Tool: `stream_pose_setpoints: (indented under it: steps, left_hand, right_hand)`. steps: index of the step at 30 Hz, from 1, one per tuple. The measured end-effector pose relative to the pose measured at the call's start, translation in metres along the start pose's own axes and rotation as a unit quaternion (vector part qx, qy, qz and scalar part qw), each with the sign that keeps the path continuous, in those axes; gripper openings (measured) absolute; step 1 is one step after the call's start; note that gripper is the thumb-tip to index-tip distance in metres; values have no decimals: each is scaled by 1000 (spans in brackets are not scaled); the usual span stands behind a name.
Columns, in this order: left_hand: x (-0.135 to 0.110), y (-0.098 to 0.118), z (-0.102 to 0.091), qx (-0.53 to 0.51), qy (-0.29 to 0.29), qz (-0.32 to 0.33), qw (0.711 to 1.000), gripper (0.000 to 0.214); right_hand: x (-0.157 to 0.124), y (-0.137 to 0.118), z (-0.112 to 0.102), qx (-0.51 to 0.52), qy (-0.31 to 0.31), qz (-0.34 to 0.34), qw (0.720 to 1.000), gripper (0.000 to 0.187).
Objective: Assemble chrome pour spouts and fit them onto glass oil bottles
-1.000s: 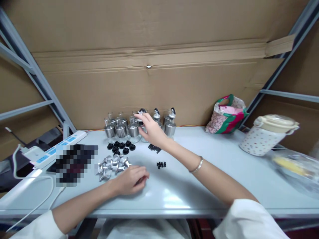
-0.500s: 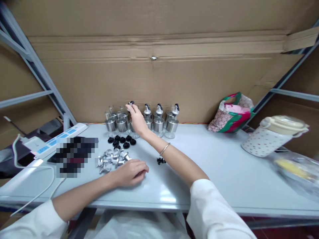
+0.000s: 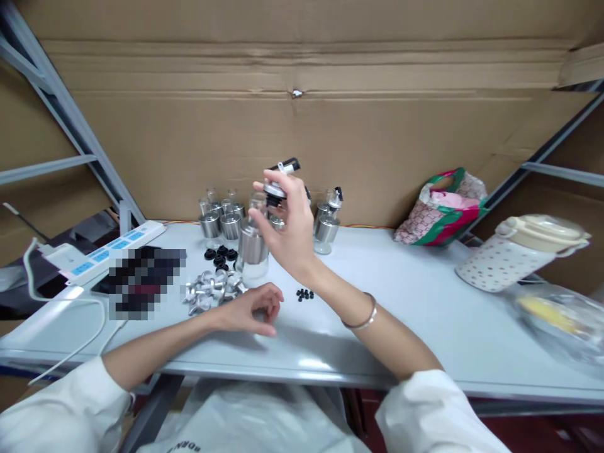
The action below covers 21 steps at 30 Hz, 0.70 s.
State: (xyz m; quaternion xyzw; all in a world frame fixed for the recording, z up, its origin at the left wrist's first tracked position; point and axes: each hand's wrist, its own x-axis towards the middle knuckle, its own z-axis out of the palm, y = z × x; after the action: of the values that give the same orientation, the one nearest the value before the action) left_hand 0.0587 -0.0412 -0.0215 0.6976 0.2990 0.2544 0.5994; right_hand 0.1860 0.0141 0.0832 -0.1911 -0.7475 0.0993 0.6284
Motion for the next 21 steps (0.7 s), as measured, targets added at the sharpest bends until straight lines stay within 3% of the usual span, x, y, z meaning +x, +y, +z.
stream_pose_setpoints:
  steps: [5, 9, 15, 21]
  left_hand:
    - [0, 1, -9, -106, -90, -28, 990, 64]
    - [0, -6, -14, -164, -92, -20, 982, 61]
    - [3, -11, -17, -292, -92, -44, 951, 66]
    - [4, -8, -15, -319, -78, -59, 943, 62]
  right_hand:
    - [-22, -26, -17, 50, -32, 69, 996, 52]
    - [-31, -31, -27, 62, -12, 82, 995, 44]
    - [-30, -16, -34, 67, -1, 97, 993, 45]
    - [-32, -13, -36, 88, 3, 103, 991, 44]
